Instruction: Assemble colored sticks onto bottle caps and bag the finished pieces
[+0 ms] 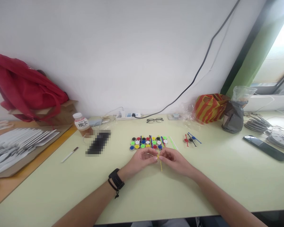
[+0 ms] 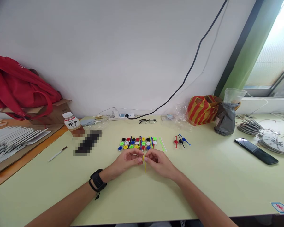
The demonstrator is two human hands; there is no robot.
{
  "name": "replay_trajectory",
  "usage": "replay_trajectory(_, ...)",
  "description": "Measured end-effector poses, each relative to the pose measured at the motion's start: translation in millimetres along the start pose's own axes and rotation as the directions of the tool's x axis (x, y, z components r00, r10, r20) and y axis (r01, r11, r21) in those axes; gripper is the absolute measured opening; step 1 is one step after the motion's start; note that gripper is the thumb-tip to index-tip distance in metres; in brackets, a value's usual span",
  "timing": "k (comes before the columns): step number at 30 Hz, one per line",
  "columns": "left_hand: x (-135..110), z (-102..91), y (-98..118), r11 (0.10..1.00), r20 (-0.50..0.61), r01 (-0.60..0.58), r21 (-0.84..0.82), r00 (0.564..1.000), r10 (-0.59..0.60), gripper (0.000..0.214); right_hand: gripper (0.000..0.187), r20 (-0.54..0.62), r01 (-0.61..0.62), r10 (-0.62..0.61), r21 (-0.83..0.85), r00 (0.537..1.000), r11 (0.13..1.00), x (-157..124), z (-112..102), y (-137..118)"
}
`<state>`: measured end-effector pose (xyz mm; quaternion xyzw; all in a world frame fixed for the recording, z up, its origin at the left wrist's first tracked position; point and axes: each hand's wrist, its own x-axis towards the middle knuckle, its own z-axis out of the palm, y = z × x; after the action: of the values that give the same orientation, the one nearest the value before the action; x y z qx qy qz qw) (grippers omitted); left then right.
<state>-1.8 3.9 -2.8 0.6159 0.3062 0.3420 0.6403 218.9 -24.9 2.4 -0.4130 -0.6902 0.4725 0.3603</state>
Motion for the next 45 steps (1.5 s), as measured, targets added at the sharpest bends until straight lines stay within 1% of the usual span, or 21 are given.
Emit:
replay_trajectory(3, -0.5, 1.4, 1.3, 1.000, 0.015, -0.024, 0.015, 1.000, 0.024, 0.030, 0.040, 0.002, -0.008, 0.008, -0.026, 1.000, 1.000, 0.1, -0.2, 1.5)
replay_trajectory(5, -0.2, 1.7, 1.9, 0.999, -0.002, -0.027, 0.017, 1.000, 0.027, 0.028, 0.040, 0.001, 0.000, 0.000, -0.051, 1.000, 0.999, 0.0, -0.4, 1.9)
replay_trajectory(9, 1.6, 0.7, 1.8, 0.999, -0.052, -0.030, -0.020, 0.998, 0.029, 0.029, 0.035, -0.066, 0.053, -0.058, -0.079, 0.996, 0.996, -2.1, -0.3, 3.2)
replay_trajectory(10, 2.2, 0.2, 1.4, 0.999, -0.062, -0.031, -0.035, 0.998, 0.029, 0.030, 0.038, -0.086, 0.067, -0.073, -0.074, 0.994, 0.995, -3.0, 0.2, 3.6)
replay_trajectory(12, 3.3, -0.5, 0.8, 0.998, -0.082, -0.034, -0.057, 0.996, 0.029, 0.031, 0.053, -0.116, 0.085, -0.091, -0.058, 0.989, 0.995, -4.7, 1.8, 4.4)
replay_trajectory(13, 3.8, -0.8, 0.5, 0.997, -0.092, -0.036, -0.065, 0.995, 0.030, 0.031, 0.057, -0.130, 0.091, -0.097, -0.051, 0.987, 0.995, -5.4, 2.6, 4.9)
replay_trajectory(14, 4.3, -1.1, 0.4, 0.997, -0.100, -0.038, -0.071, 0.994, 0.031, 0.032, 0.055, -0.143, 0.095, -0.102, -0.050, 0.985, 0.994, -5.7, 3.2, 5.4)
replay_trajectory(16, 5.0, -1.5, 0.4, 0.996, -0.114, -0.045, -0.082, 0.993, 0.035, 0.032, 0.036, -0.146, 0.086, -0.097, -0.079, 0.984, 0.993, -5.5, 3.4, 6.6)
replay_trajectory(17, 5.2, -1.6, 0.5, 0.995, -0.121, -0.049, -0.087, 0.992, 0.038, 0.033, 0.036, -0.135, 0.066, -0.080, -0.102, 0.988, 0.993, -4.9, 2.7, 7.2)
replay_trajectory(19, 5.6, -1.6, 0.8, 0.994, -0.135, -0.055, -0.093, 0.990, 0.042, 0.032, 0.058, -0.110, 0.010, -0.025, -0.140, 0.994, 0.990, -3.2, 0.2, 8.0)
replay_trajectory(20, 5.7, -1.6, 0.9, 0.994, -0.140, -0.057, -0.093, 0.989, 0.043, 0.032, 0.063, -0.105, -0.012, -0.004, -0.146, 0.994, 0.989, -2.2, -1.3, 7.9)
replay_trajectory(22, 5.7, -1.2, 0.8, 0.995, -0.138, -0.051, -0.091, 0.990, 0.038, 0.032, 0.063, -0.122, -0.013, -0.003, -0.132, 0.992, 0.991, -0.5, -3.8, 6.5)
replay_trajectory(24, 5.5, -0.7, 0.1, 0.995, -0.124, -0.041, -0.092, 0.992, 0.029, 0.032, 0.053, -0.139, 0.023, -0.036, -0.101, 0.990, 0.995, 0.4, -4.5, 3.9)
replay_trajectory(27, 4.5, -0.5, -1.9, 0.995, -0.079, -0.029, -0.092, 0.997, 0.022, 0.031, 0.037, -0.096, 0.056, -0.059, -0.031, 0.994, 0.998, 0.2, -1.6, 0.2)
replay_trajectory(29, 3.5, -0.9, -3.1, 0.997, -0.053, -0.026, -0.076, 0.998, 0.022, 0.031, 0.033, -0.040, 0.061, -0.061, -0.004, 0.997, 0.998, -0.6, 1.1, -0.4)
replay_trajectory(33, 1.2, -1.4, -3.1, 0.999, -0.026, -0.023, -0.037, 0.999, 0.022, 0.029, 0.035, -0.012, 0.049, -0.049, -0.021, 0.999, 0.999, -1.6, 2.4, 1.7)
replay_trajectory(36, -0.1, -0.4, -1.0, 0.999, 0.009, -0.047, -0.025, 0.999, 0.047, 0.026, 0.039, 0.008, 0.028, -0.028, -0.049, 1.000, 0.998, -1.9, 0.1, 2.8)
replay_trajectory(39, -0.3, 0.7, 0.3, 0.994, 0.044, -0.102, -0.038, 0.994, 0.104, 0.022, 0.043, 0.039, 0.007, -0.004, -0.067, 0.999, 0.998, -1.7, -1.5, 2.6)
replay_trajectory(42, 0.9, 0.0, -1.0, 0.983, 0.022, -0.181, -0.011, 0.983, 0.181, 0.017, 0.042, 0.063, -0.014, 0.018, -0.061, 0.998, 0.998, -1.1, -1.3, 2.6)
replay_trajectory(45, 1.9, -1.7, -3.4, 0.976, 0.011, -0.216, 0.028, 0.976, 0.216, 0.014, 0.041, 0.080, -0.013, 0.017, -0.047, 0.997, 0.999, -0.6, -1.2, 3.1)
